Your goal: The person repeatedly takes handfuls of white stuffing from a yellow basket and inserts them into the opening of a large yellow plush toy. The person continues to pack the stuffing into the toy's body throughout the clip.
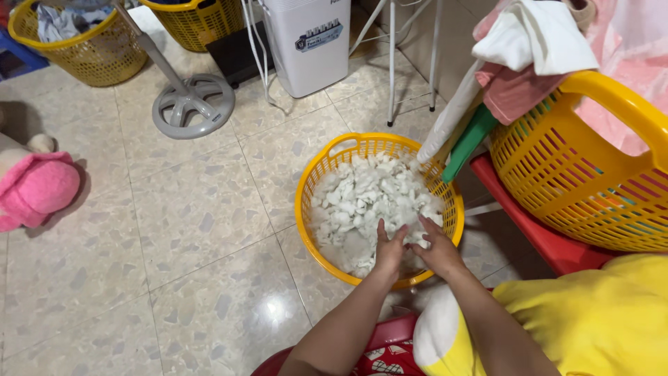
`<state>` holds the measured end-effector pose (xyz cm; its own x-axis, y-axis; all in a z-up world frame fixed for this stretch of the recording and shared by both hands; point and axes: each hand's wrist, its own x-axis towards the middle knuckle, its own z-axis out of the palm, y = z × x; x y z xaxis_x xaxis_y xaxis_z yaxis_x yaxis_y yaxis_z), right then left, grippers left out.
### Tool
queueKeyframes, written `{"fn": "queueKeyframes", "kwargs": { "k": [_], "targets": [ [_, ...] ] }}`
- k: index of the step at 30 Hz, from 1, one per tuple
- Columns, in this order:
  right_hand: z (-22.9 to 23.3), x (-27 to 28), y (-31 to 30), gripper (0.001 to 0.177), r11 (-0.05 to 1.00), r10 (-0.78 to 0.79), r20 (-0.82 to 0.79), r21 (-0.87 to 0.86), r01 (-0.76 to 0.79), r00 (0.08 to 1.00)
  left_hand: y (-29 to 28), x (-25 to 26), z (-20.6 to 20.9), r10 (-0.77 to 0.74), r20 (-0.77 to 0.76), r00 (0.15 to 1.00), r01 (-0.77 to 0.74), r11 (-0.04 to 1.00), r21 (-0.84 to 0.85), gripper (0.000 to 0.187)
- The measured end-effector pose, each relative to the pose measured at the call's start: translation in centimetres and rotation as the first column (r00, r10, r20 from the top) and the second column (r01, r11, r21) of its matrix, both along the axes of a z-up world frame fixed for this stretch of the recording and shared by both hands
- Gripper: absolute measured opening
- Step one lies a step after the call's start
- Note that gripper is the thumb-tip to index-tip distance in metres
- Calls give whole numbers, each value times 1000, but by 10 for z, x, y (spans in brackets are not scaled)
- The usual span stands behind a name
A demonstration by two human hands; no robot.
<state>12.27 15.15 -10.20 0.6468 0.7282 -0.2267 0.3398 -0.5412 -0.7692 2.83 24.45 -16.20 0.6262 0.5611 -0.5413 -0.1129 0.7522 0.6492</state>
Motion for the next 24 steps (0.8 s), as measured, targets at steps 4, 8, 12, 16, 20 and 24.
{"fn": "queueKeyframes", "kwargs": {
  "k": [4,8,12,16,20,24],
  "targets": [
    [10,-3,-6,68,998,53,123,33,-57,991,6,-1,-11,-103,-100,990,108,993,46,78],
    [62,-18,-7,52,960,-7,145,279,-34,989,6,5,-38,-208,-115,971,218,972,87,57],
    [142,-39,-23,45,919,49,309,359,-164,950,3,7,-51,-181,-148,972,209,958,199,41],
    [208,-57,-79,44,936,147,484,215,-280,862,-9,5,-10,-3,47,999,-22,860,510,29],
    [230,-68,-180,34,1000,-3,449,-11,8,894,-45,7,84,-63,256,965,-152,660,736,26],
    [196,-69,-280,32,949,-232,407,-106,298,883,-112,5,154,-540,356,762,210,727,654,23]
  ]
}}
